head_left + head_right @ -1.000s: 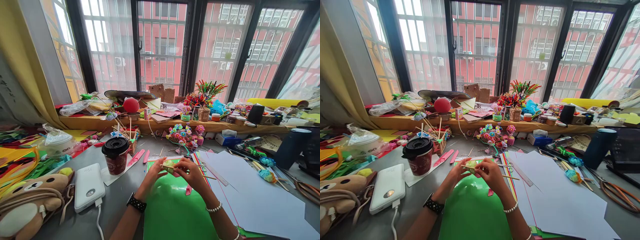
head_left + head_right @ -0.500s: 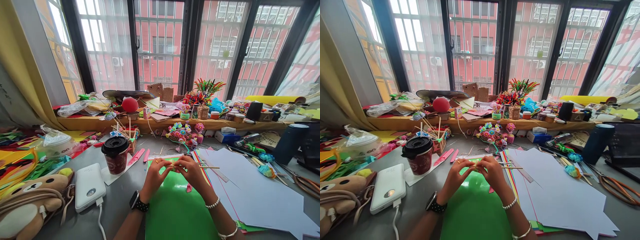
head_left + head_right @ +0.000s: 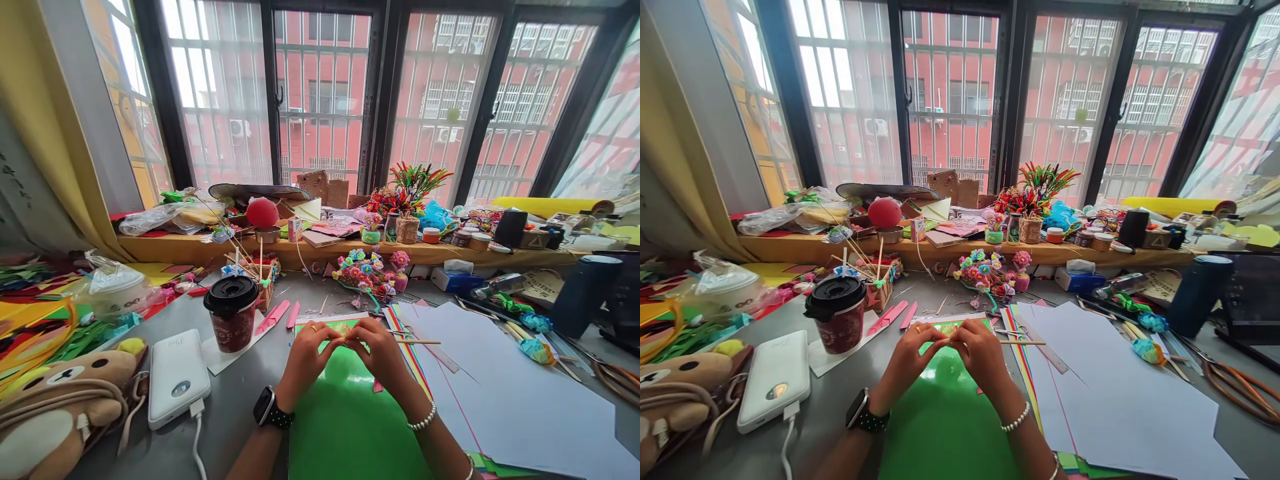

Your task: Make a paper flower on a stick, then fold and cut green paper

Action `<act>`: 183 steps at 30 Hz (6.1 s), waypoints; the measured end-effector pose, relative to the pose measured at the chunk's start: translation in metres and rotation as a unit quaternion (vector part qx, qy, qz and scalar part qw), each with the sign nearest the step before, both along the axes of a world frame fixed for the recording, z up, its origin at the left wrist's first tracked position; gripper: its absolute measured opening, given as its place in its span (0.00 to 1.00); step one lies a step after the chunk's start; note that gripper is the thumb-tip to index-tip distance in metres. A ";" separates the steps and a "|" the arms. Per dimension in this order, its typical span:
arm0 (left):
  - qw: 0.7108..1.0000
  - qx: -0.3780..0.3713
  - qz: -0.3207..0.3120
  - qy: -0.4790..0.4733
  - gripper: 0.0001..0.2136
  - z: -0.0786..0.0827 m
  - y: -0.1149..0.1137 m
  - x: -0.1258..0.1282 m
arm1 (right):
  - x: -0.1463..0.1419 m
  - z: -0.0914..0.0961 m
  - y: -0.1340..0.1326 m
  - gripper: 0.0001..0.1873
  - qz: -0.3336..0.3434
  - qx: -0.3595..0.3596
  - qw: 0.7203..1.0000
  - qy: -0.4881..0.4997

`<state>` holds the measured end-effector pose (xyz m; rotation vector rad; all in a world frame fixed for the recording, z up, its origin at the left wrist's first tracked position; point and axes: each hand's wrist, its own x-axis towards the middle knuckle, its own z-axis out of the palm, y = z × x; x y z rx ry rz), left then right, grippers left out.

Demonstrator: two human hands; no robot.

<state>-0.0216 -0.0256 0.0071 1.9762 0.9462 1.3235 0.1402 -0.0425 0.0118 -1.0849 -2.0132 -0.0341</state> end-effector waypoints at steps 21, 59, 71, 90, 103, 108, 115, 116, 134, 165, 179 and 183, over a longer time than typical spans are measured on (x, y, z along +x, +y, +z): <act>0.951 0.254 0.083 0.152 0.05 -0.002 -0.002 0.003 | 0.005 0.002 0.004 0.09 0.037 -0.176 0.975 0.134; 0.767 -0.401 -0.280 -0.415 0.14 -0.002 -0.003 0.008 | -0.010 -0.004 -0.001 0.09 0.061 0.072 0.995 0.028; 0.785 -0.373 -0.277 -0.411 0.15 0.001 -0.006 0.008 | -0.014 -0.003 -0.003 0.11 0.043 0.127 0.991 0.017; 0.770 -0.403 -0.274 -0.412 0.15 0.002 -0.006 0.006 | -0.013 -0.003 -0.007 0.08 0.027 0.110 0.993 -0.022; 0.793 -0.387 -0.279 -0.379 0.11 0.000 -0.006 0.009 | -0.013 -0.002 -0.008 0.09 0.019 0.141 0.990 0.007; 0.808 -0.358 -0.291 -0.366 0.11 -0.001 -0.004 0.009 | -0.016 -0.003 -0.009 0.11 0.004 0.144 0.989 0.004; 0.822 -0.320 -0.247 -0.401 0.15 0.005 -0.005 0.004 | -0.006 0.001 -0.006 0.07 -0.011 0.107 0.994 0.023; 0.819 -0.317 -0.247 -0.410 0.15 0.005 -0.004 0.004 | -0.003 0.002 -0.005 0.08 -0.014 0.097 0.995 0.016; 0.940 -0.168 -0.201 -0.221 0.35 0.011 -0.008 -0.005 | 0.000 0.002 -0.005 0.08 -0.038 0.041 0.998 0.022; 0.974 -0.181 -0.086 -0.107 0.28 -0.006 0.006 0.003 | 0.003 0.001 -0.003 0.18 -0.053 0.079 0.993 0.066; 0.937 0.299 0.150 0.104 0.02 -0.002 -0.014 0.013 | -0.014 -0.008 -0.010 0.11 -0.051 0.199 0.976 0.066; 0.944 0.280 0.130 0.119 0.04 0.001 -0.012 0.007 | -0.009 -0.004 -0.008 0.11 -0.009 0.161 0.986 0.049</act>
